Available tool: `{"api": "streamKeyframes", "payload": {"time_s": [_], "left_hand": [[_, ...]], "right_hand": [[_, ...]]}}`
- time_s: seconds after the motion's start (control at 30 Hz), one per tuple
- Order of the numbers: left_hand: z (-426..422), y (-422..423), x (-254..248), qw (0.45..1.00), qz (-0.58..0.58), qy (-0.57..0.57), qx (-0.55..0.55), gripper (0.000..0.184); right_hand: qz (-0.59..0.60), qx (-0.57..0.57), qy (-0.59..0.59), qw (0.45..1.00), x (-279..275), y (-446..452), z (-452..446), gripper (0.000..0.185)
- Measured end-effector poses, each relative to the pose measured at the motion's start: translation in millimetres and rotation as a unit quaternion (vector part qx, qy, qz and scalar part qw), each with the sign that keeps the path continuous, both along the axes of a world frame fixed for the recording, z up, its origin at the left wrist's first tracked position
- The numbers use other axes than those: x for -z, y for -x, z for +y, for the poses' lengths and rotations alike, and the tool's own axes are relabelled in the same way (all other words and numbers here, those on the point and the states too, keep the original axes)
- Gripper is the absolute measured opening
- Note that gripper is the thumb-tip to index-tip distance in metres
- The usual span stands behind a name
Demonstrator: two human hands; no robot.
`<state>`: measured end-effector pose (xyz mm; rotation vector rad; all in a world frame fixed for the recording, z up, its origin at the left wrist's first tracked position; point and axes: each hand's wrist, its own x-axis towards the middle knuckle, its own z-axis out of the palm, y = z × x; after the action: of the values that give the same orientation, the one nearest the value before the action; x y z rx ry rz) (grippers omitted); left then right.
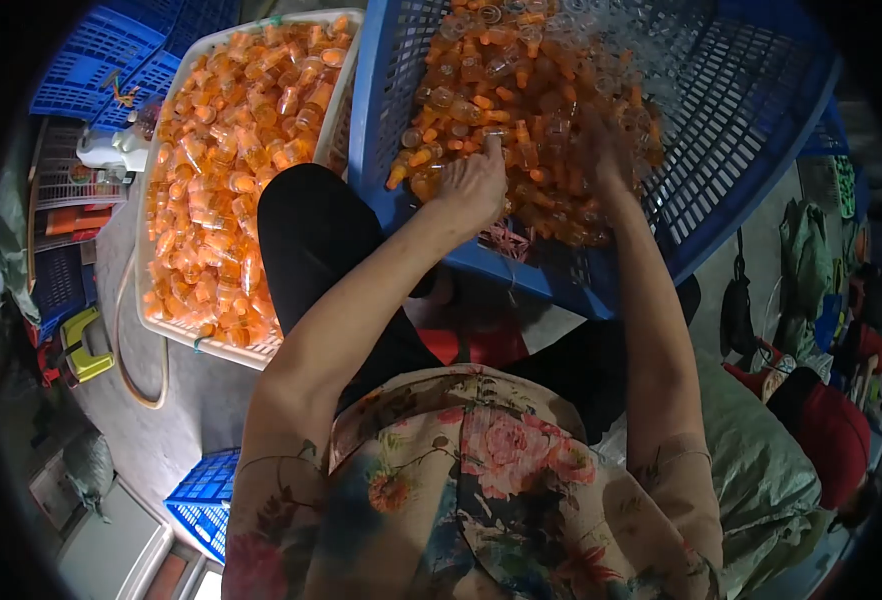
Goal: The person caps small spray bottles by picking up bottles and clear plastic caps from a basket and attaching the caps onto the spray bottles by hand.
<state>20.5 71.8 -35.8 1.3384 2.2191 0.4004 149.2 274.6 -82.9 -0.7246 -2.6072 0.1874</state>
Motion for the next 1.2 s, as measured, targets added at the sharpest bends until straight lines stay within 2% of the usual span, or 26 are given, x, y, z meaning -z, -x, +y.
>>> {"api": "streamKeyframes", "payload": {"time_s": [0.03,0.07,0.13,0.17,0.23,0.27,0.3,0.33,0.37,0.43,0.5,0.57,0.6,0.67,0.73,0.77,0.8,0.83,0.87,0.9,0.93,0.97,1.0,1.03,1.07,1.2], "left_hand": [[10.0,-1.2,22.2,0.999,0.036,0.021,0.01,0.078],[15.1,1.6,29.3,0.999,0.034,0.02,0.011,0.078],[21.0,3.2,33.2,0.998,-0.006,0.069,-0.013,0.08],[18.0,4.8,32.6,0.998,-0.008,0.069,-0.007,0.08],[1.1,16.9,12.6,0.99,-0.142,0.006,-0.005,0.069],[-6.0,22.7,4.3,0.99,-0.138,0.007,-0.004,0.069],[-13.9,27.1,-3.4,0.916,-0.394,-0.031,-0.074,0.06],[-21.2,27.7,-8.3,0.77,-0.619,-0.064,-0.138,0.052],[-28.9,24.6,-10.5,0.772,-0.617,-0.062,-0.137,0.052],[-42.4,13.2,-14.9,0.665,-0.729,-0.071,-0.145,0.035],[-50.5,-5.9,-23.0,0.644,-0.743,-0.064,-0.169,0.031],[-52.0,-10.8,-25.5,0.624,-0.755,-0.058,-0.194,0.027],[-53.7,-10.1,-24.8,0.603,-0.781,-0.016,-0.163,0.023],[-55.9,-10.6,-20.9,0.58,-0.804,0.023,-0.133,0.02],[-55.0,-13.2,-19.4,0.475,-0.869,0.039,-0.131,0.021],[-53.9,-15.8,-19.4,0.474,-0.87,0.038,-0.13,0.021],[-51.3,-21.7,-30.8,0.572,-0.813,0.004,-0.11,0.021],[-50.1,-28.0,-38.9,0.661,-0.744,-0.029,-0.09,0.022],[-49.6,-33.5,-41.9,0.66,-0.745,-0.028,-0.088,0.022],[-50.4,-39.4,-44.0,0.822,-0.549,-0.151,-0.002,0.026],[-51.7,-43.1,-46.0,0.912,-0.305,-0.261,0.084,0.032],[-54.7,-45.5,-48.5,0.911,-0.308,-0.262,0.084,0.032],[-57.2,-45.7,-51.1,0.917,-0.237,-0.301,0.116,0.034],[-58.8,-44.1,-52.9,0.915,-0.165,-0.336,0.149,0.037],[-60.8,-40.9,-53.7,0.914,-0.168,-0.336,0.15,0.037],[-84.6,-7.9,-73.6,0.91,0.088,-0.344,0.213,0.039]], "right_hand": [[0.046,-0.024,0.099,0.994,-20.5,-11.2,-15.2,0.034],[0.044,-0.022,0.098,0.994,-31.8,-23.4,-25.6,0.034],[0.076,0.109,0.404,0.905,-47.1,-51.7,-46.2,0.031],[0.077,0.115,0.405,0.904,-51.1,-66.5,-58.1,0.031],[0.19,0.073,0.501,0.841,-57.6,-87.8,-81.8,0.024],[0.193,0.073,0.502,0.84,-59.9,-92.1,-91.0,0.024],[0.235,0.062,0.535,0.809,-61.4,-94.6,-100.9,0.025],[0.277,0.053,0.565,0.775,-62.3,-95.8,-111.0,0.026],[0.281,0.054,0.565,0.774,-64.0,-93.5,-120.6,0.026],[0.293,-0.016,0.501,0.814,-72.3,-82.5,-138.2,0.028],[0.279,-0.036,0.455,0.845,-83.0,-78.5,-145.2,0.031],[0.157,-0.113,0.311,0.931,-88.4,-80.5,-143.8,0.034],[0.156,-0.113,0.31,0.931,-93.9,-80.8,-142.9,0.034],[0.113,-0.184,0.197,0.956,-105.3,-80.3,-140.4,0.037],[0.097,-0.205,0.17,0.959,-108.0,-80.0,-136.7,0.034],[0.081,-0.226,0.144,0.96,-108.6,-79.6,-135.4,0.031],[0.079,-0.226,0.144,0.96,-108.5,-80.2,-136.3,0.031],[0.064,-0.186,0.233,0.952,-107.6,-82.1,-138.7,0.027],[0.05,-0.141,0.319,0.936,-106.2,-83.5,-140.5,0.026],[0.048,-0.14,0.32,0.936,-104.5,-84.3,-142.2,0.026],[0.071,-0.085,0.488,0.866,-102.3,-84.0,-143.5,0.027],[0.092,-0.024,0.638,0.764,-99.7,-84.8,-144.9,0.03],[0.091,-0.023,0.637,0.765,-93.2,-85.4,-144.3,0.03],[0.137,-0.045,0.738,0.659,-84.4,-85.9,-144.0,0.034],[0.18,-0.067,0.822,0.536,-78.6,-85.0,-143.8,0.038],[0.147,-0.085,0.798,0.578,-79.7,-57.5,-134.5,0.038]]}}
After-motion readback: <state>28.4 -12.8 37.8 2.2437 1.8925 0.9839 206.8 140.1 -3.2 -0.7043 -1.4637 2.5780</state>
